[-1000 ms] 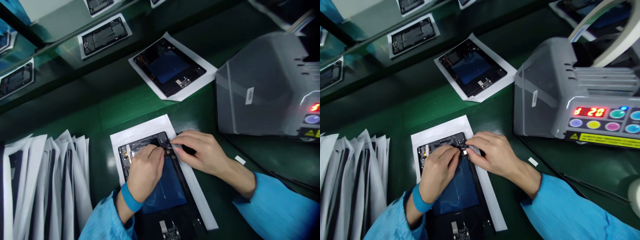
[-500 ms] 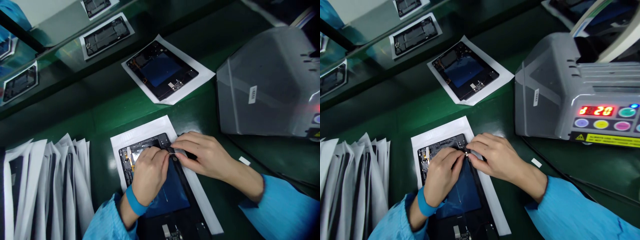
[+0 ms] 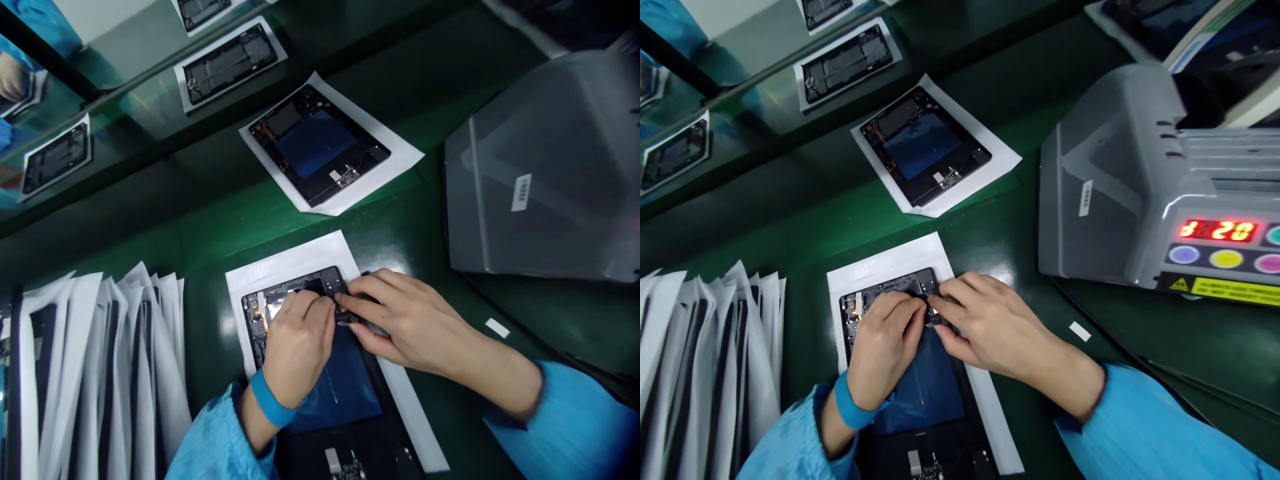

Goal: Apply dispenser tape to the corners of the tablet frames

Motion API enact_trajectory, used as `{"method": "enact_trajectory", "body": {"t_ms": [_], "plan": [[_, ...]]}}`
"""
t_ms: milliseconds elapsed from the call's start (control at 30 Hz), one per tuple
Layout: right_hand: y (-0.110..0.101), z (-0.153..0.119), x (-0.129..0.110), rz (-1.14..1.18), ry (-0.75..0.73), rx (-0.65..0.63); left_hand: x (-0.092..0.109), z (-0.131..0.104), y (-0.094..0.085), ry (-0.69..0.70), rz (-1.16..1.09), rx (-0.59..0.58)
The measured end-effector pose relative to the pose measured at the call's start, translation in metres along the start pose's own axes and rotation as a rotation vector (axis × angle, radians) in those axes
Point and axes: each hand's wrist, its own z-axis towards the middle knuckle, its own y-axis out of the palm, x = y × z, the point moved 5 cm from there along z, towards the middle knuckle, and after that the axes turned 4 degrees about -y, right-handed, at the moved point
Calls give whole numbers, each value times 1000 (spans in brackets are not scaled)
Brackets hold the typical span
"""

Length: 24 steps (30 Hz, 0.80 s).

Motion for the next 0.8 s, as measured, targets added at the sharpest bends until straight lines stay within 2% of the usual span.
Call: {"method": "enact_trajectory", "body": {"t_ms": [233,467,567,800], "plan": [[-2,-1,-2,25,-36,48,-2,0,0,3,24,-11],[-2,0,-12,-194,-149,41,0,-2,1,49,112,-106],[-2,-1,-12,-175,-162,57,0,-3,3,65,146,-137],[-1,-4,-9,-137,-180,49,-6,-4,5,26,57,-146]]}}
